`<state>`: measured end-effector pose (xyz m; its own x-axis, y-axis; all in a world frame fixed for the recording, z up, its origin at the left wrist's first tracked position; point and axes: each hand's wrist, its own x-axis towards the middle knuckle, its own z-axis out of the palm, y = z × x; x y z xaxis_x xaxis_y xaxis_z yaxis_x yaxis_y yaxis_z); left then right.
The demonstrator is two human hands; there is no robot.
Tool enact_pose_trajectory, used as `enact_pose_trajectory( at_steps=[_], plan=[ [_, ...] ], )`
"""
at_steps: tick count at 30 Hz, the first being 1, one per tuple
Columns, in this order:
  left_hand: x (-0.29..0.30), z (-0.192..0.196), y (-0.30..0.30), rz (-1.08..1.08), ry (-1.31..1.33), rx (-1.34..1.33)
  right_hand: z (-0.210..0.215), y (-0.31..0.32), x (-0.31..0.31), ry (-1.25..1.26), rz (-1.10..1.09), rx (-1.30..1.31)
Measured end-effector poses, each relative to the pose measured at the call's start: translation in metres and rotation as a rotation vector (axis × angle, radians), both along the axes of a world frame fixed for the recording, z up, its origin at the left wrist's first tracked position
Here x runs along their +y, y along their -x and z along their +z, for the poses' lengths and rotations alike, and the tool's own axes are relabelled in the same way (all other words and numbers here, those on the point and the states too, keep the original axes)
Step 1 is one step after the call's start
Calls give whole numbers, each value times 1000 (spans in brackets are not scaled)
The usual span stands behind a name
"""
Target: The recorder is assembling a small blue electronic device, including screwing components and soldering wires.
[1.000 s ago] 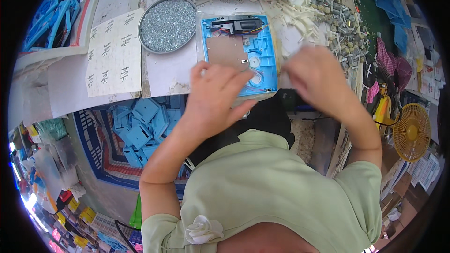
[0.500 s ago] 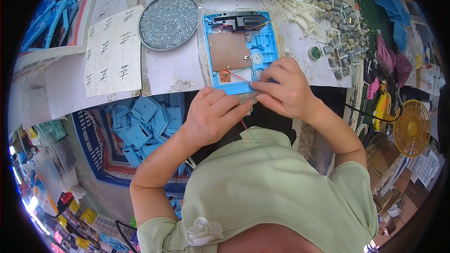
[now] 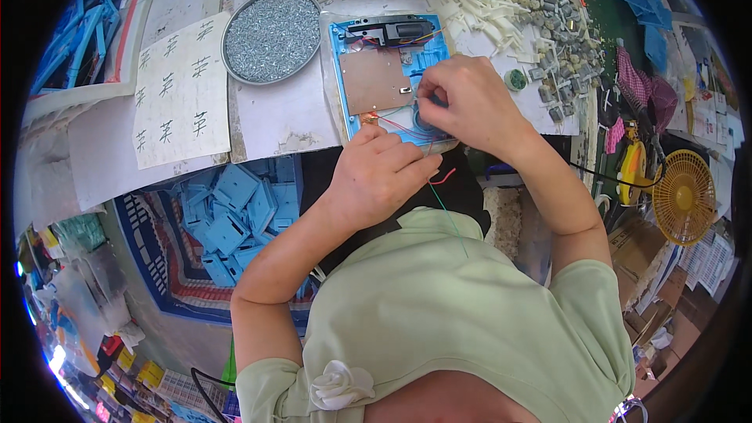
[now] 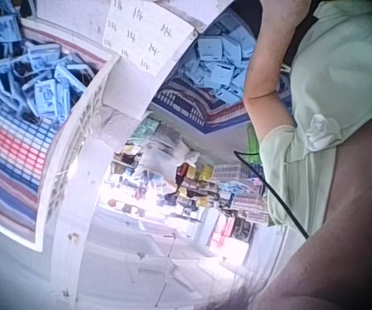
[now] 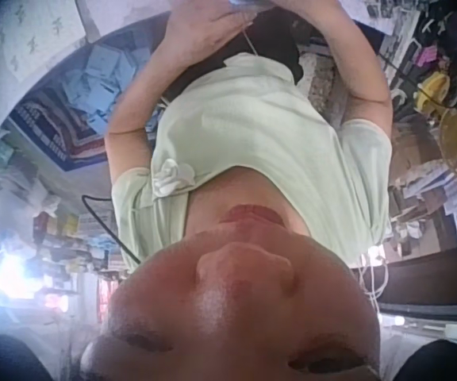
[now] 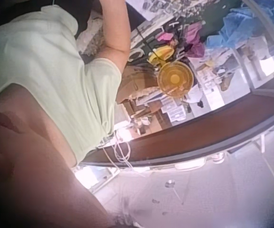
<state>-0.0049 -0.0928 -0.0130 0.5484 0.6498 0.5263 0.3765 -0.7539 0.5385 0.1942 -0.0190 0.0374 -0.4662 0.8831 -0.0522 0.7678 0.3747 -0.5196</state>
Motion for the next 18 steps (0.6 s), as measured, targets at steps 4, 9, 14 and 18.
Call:
enact_pose_trajectory(
  at_steps=[4, 9, 14, 18],
  plan=[
    [3, 2, 2, -64, 1, -1, -8, -7, 12, 68, -153, 175],
    [2, 4, 6, -113, 21, 8, -2, -20, 2, 93, -92, 163],
    [2, 7, 3, -111, 54, -39, -1, -25, -11, 23, 3, 182],
    [5, 17, 1, -52, 153, -210, 2, -25, -14, 26, -16, 185]
  ],
)
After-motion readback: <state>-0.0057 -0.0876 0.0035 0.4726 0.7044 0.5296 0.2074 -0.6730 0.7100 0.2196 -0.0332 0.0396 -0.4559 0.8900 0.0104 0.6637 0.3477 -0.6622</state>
